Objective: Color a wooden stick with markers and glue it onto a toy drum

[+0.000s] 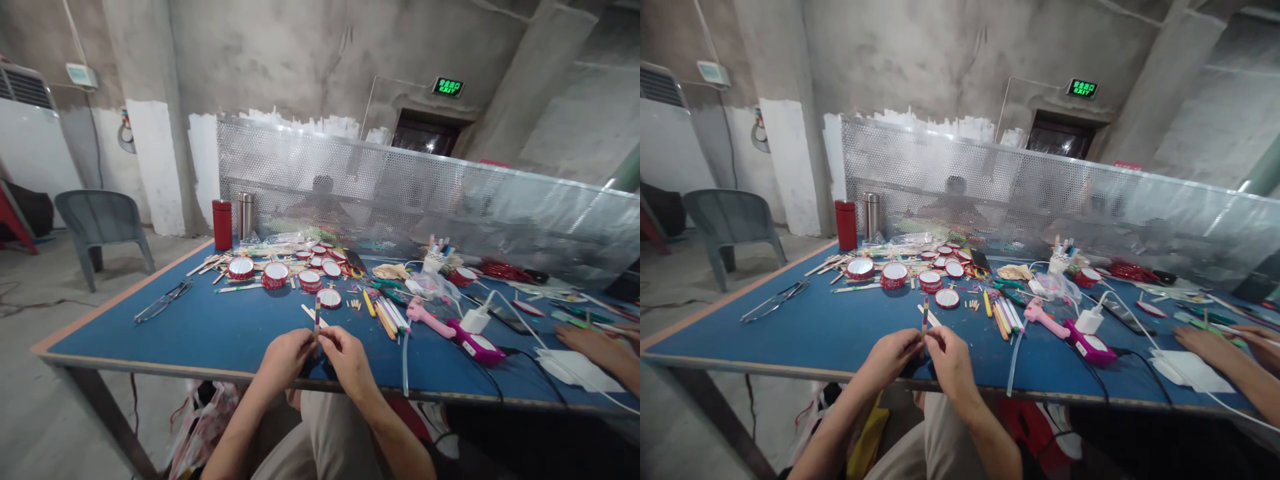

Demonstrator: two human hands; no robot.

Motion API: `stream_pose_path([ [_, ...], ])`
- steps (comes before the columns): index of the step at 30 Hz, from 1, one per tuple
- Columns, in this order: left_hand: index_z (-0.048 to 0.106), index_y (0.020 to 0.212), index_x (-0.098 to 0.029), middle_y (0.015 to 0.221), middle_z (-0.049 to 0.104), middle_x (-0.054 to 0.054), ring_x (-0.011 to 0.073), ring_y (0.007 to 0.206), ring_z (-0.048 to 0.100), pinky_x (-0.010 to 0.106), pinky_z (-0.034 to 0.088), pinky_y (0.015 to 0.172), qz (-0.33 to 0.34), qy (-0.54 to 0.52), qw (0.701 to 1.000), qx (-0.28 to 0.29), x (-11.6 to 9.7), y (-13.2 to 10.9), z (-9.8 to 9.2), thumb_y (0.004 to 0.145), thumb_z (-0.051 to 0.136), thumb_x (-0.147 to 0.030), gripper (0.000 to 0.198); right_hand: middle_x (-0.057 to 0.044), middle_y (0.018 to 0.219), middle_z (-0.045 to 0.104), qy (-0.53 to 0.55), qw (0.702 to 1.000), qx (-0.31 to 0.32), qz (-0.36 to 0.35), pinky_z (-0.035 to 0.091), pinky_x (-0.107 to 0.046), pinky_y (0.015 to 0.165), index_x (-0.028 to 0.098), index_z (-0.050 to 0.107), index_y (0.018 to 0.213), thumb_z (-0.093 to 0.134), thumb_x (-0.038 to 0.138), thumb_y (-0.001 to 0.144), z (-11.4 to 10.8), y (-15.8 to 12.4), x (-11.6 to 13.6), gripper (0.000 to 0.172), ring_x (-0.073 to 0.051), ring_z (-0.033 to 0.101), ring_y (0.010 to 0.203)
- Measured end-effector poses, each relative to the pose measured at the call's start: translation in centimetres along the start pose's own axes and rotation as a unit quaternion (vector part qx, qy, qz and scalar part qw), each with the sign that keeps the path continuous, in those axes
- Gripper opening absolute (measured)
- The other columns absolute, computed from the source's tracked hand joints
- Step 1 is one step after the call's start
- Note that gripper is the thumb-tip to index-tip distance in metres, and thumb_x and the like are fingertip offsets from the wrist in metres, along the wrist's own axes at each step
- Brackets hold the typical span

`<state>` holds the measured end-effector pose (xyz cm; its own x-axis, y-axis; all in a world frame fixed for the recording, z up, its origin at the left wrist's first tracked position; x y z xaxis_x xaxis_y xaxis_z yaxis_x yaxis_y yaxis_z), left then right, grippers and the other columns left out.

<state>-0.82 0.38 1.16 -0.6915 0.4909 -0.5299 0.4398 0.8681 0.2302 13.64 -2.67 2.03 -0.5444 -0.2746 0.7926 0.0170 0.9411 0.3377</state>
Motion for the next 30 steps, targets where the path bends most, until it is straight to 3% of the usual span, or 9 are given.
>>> stream_pose_path([
  [5,0.058,0.077,-0.019,0.079,0.066,0.002,0.0149,0.073,0.057,0.022,0.033,0.062,0.005,0.011,1.0,-0.003,0.0,-0.2,0.1,0.089,0.042,-0.024,0.02,0.0,0.07,0.067,-0.004,0.999,-0.04,0.023,0.041,-0.022,0.064,0.02,0.064,0.075,0.048,0.033,0.084,1.2,-0.3,-0.3,0.023,-0.015,0.06,0.067],
  [16,0.058,0.075,-0.02,0.076,0.065,0.001,0.0143,0.072,0.057,0.021,0.035,0.063,0.013,-0.021,1.0,-0.008,-0.3,-0.2,-0.1,0.087,0.043,-0.024,0.019,-0.001,0.07,0.066,-0.06,0.994,-0.087,0.031,0.036,-0.022,0.062,0.02,0.062,0.073,0.047,0.034,0.085,1.5,-0.8,-0.2,0.024,-0.015,0.058,0.065],
  [30,0.06,0.075,-0.02,0.076,0.065,0.001,0.0138,0.072,0.056,0.021,0.036,0.064,0.016,-0.047,0.999,-0.011,-0.2,-0.2,-0.2,0.085,0.043,-0.026,0.02,0.0,0.071,0.066,-0.045,0.996,-0.079,0.023,0.035,-0.02,0.062,0.02,0.063,0.074,0.047,0.03,0.086,1.1,-1.1,-0.4,0.022,-0.014,0.057,0.066],
])
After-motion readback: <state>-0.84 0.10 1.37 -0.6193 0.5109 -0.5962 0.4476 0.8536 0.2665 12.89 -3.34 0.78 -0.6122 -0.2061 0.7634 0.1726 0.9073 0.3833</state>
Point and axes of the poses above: each hand's wrist, its own y-axis towards the middle knuckle, its own z-axis out of the palm, x = y × z, the point moved 1 cm from there along y, towards the middle knuckle
